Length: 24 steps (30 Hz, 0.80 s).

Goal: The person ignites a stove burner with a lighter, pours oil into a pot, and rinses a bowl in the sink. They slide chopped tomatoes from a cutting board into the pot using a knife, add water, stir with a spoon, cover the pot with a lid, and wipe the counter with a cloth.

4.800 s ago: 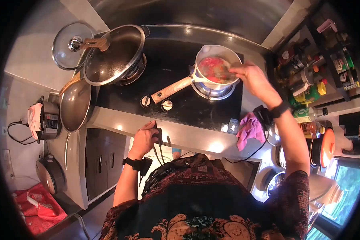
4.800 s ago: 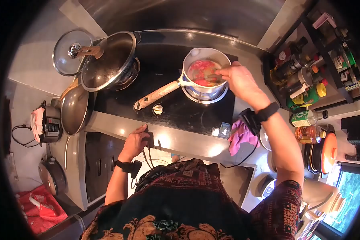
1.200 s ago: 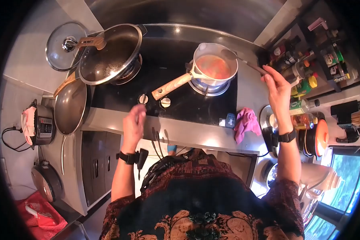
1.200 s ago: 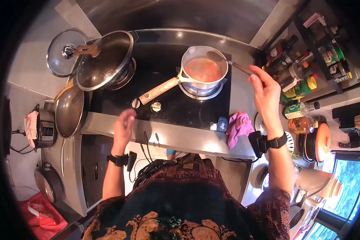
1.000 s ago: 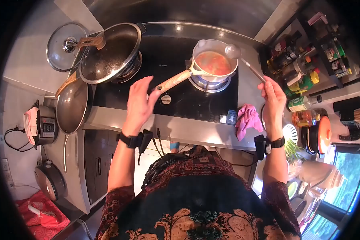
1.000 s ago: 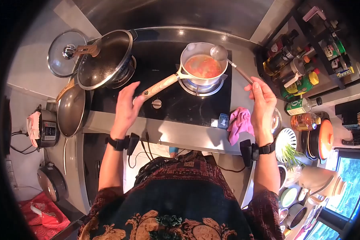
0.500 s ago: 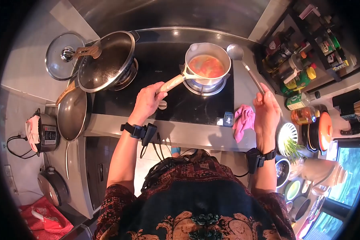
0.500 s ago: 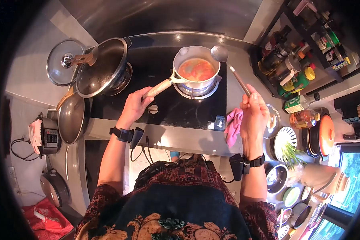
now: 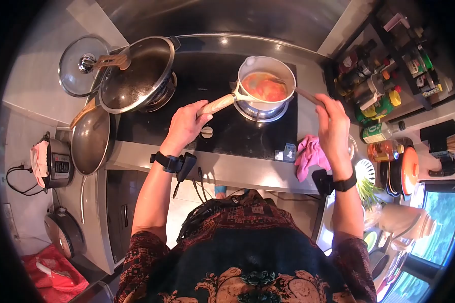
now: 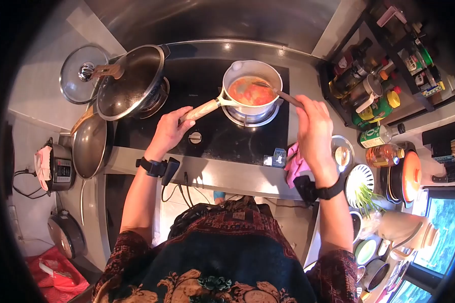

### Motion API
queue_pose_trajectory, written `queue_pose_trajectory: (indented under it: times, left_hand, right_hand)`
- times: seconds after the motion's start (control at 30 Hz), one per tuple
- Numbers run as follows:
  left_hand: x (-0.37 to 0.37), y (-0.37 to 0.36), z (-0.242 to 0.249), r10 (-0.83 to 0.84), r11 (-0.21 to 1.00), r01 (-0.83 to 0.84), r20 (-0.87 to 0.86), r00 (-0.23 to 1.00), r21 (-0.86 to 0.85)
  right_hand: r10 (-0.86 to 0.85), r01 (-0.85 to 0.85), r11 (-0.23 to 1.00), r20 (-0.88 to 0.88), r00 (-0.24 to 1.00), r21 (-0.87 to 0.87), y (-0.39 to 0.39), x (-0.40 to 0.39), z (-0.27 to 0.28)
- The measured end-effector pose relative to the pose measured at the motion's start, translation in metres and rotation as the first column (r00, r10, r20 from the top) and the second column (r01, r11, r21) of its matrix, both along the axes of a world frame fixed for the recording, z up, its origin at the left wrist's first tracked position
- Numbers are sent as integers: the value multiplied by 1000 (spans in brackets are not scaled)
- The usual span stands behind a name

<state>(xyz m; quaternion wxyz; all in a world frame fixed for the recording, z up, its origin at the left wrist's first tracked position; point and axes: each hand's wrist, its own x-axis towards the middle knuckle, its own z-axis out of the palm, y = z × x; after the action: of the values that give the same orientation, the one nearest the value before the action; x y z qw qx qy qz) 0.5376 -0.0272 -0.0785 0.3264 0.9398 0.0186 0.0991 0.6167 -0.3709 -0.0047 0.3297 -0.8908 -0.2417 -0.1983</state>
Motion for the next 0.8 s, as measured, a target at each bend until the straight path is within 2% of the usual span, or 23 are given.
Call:
queue_pose_trajectory:
  times: [0.1, 0.23, 0.33, 0.43, 0.53, 0.63, 0.73, 0.8]
  left_hand:
    - [0, -3, 6, -8, 1000, 7, -45, 999, -11]
    - [-3, -5, -1, -1, 999, 2, 36, 999, -41]
    - [-5, -6, -4, -14, 999, 17, 80, 997, -27]
    - [-5, -5, -1, -16, 1000, 16, 38, 999, 0]
    - [-7, -6, 4, 13, 1000, -13, 12, 1000, -22]
    - [-12, -7, 13, 33, 998, -32, 22, 999, -53]
    - [-18, -4, 6, 113, 990, -97, 178, 978, -99]
    - [-30, 6, 3, 178, 975, -142, 219, 959, -172]
  right_hand:
    - [110, -83, 958, 84, 990, -274, 9, 27, 14]
    - [187, -177, 889, -18, 982, -422, 22, 48, 15]
    - [124, -148, 839, -81, 989, -523, 32, 55, 3]
    - [49, -3, 883, 86, 995, -470, 39, 65, -17]
    - [-44, 85, 914, 112, 993, -396, 43, 71, -27]
    - [-91, 129, 864, 101, 991, -487, 52, 73, -35]
    - [25, -18, 893, 10, 1000, -450, 59, 73, -44]
    - [91, -114, 926, -79, 993, -360, 57, 60, -27]
